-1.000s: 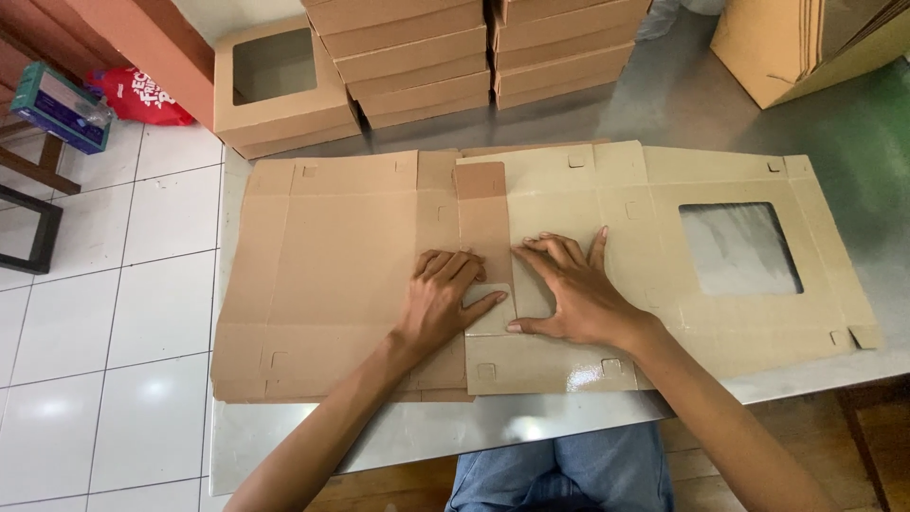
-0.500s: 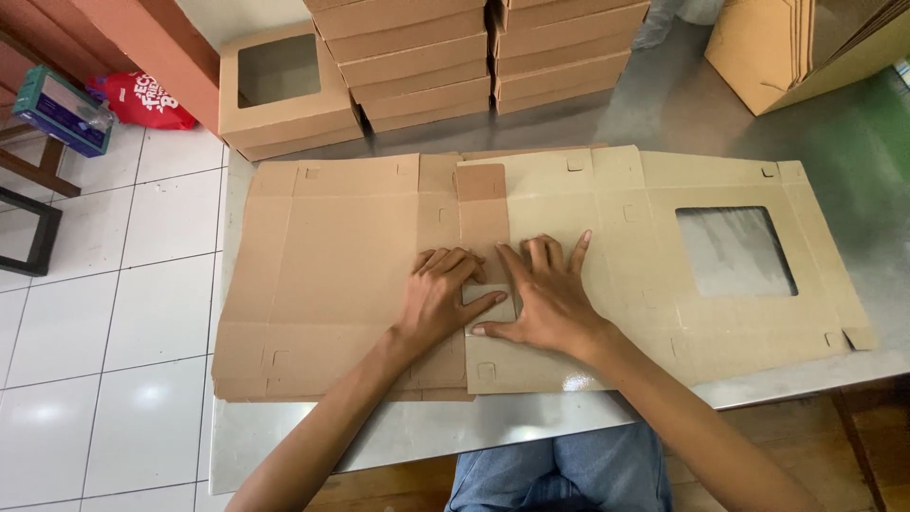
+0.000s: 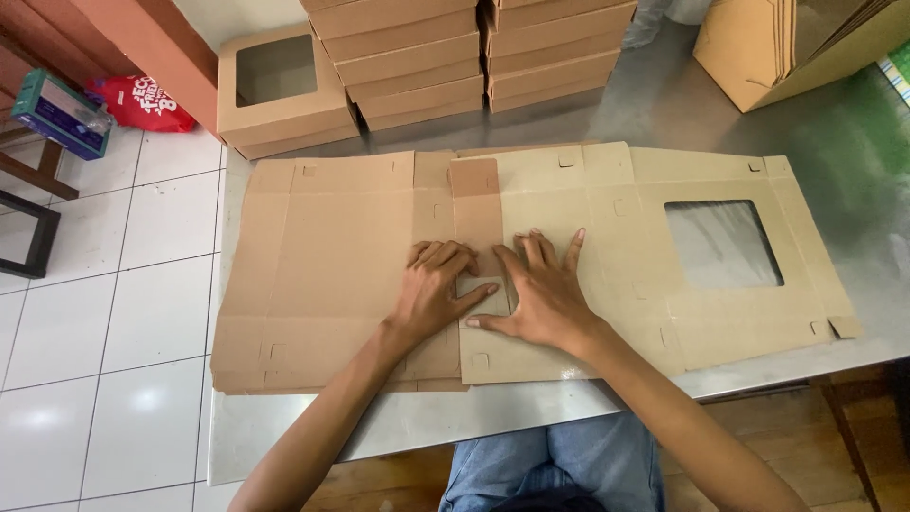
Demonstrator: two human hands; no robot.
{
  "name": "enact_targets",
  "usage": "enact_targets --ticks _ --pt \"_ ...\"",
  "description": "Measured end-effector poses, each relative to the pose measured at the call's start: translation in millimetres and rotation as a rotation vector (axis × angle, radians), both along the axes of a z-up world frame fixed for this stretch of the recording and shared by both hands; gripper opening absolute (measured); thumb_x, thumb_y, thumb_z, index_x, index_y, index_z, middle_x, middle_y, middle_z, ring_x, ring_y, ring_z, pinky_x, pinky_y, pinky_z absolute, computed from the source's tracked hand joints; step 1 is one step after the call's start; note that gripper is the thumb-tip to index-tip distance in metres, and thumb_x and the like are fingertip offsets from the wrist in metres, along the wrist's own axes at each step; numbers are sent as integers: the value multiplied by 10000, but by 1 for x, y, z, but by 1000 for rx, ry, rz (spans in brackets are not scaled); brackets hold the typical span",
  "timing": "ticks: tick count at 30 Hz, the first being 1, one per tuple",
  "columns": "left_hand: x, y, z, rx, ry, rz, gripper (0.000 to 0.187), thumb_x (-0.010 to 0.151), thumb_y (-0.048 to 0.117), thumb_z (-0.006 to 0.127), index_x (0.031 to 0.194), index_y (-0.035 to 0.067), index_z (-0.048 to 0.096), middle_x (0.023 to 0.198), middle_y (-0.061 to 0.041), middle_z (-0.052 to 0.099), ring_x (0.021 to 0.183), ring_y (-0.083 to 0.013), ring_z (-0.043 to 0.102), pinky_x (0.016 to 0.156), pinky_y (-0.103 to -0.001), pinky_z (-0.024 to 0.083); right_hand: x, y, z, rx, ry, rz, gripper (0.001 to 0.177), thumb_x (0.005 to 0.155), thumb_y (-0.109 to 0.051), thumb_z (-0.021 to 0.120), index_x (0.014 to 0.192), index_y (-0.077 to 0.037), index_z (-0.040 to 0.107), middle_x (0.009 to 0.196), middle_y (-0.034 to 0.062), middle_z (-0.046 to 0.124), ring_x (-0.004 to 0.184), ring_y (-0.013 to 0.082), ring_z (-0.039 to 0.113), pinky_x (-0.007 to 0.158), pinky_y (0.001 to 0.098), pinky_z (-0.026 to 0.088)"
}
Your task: The person assembles flat cardboard boxes on a metal table. They fold the side flaps, tuck in the tabs, and press the seams to form the box shape. The person handles multiple boxes one at a time, stacking the finished units on the table.
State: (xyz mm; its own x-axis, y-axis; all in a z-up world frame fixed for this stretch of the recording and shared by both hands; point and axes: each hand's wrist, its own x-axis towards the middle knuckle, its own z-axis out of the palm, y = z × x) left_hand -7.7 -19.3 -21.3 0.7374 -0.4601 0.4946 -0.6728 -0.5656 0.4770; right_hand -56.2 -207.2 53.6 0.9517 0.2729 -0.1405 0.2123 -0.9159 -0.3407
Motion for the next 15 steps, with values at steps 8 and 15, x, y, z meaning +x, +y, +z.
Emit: enact_targets --ticks 8,15 --pt "-12 3 33 -50 57 -81 149 879 280 796 888 157 712 1054 -28 726 987 -242 689 972 -430 449 -6 -40 -3 158 25 86 686 807 -489 780 1384 -169 589 1507 188 449 1471 428 333 1051 873 -65" --pt "-40 5 90 -217 382 -442 275 1002 253 628 791 119 745 973 -96 775 877 -348 736 825 -494 549 -36 -42 -7 180 -165 175 236 934 -334 674 1095 -205 789 896 29 695 931 215 679 1040 492 398"
